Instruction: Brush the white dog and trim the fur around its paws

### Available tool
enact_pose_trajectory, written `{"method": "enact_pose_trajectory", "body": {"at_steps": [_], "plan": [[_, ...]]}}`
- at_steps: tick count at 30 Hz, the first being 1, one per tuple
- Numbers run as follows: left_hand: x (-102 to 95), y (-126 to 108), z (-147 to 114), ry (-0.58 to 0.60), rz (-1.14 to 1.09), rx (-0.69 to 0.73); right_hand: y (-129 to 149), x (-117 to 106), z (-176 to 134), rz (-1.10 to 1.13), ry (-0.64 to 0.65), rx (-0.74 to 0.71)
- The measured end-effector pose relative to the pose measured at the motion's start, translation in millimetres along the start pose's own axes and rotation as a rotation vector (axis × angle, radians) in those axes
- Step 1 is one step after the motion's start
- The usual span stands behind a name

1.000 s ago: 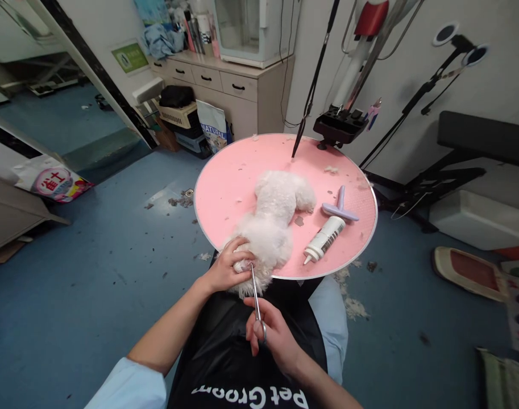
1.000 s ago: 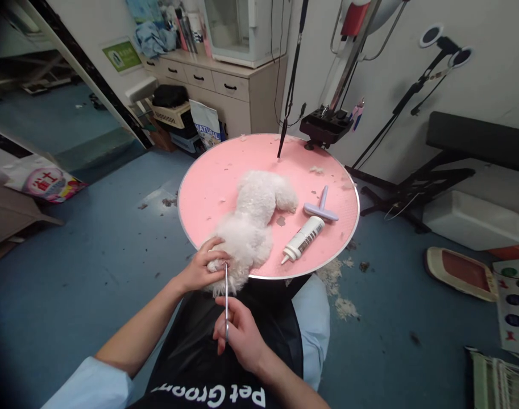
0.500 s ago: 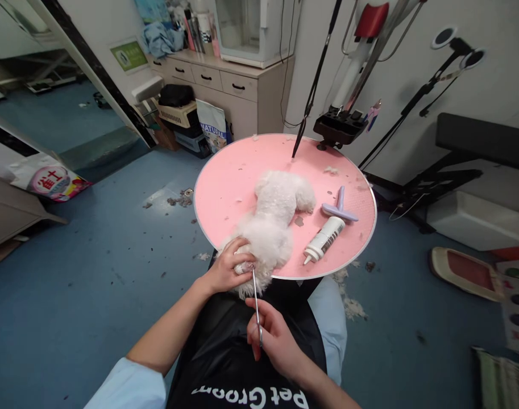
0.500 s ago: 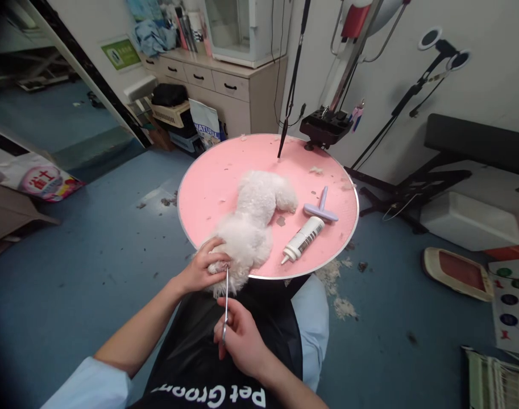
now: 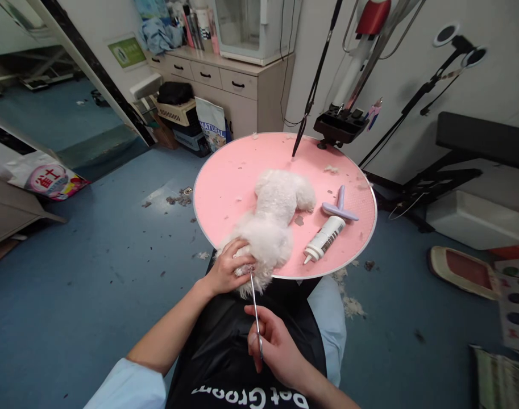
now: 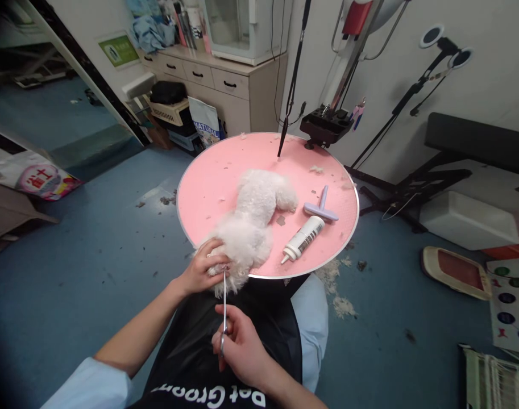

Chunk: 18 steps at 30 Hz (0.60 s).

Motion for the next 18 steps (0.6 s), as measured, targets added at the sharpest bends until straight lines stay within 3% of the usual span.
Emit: {"method": "enact_pose_trajectory", "body": {"at_steps": [18], "plan": [[2.9,-3.6,-6.0,-0.013,0.103,0.084,1.4,-2.8,2.3,0.081,0.05,-0.003]]}}
Point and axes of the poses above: each hand's wrist, its own z-axis towards the middle knuckle, its own x-axis out of the palm, y = z × x, the point moved 6 cm from there along z, towards the middle knuckle, and after that the axes turned 13 degrees about x, right-handed, at the moved point
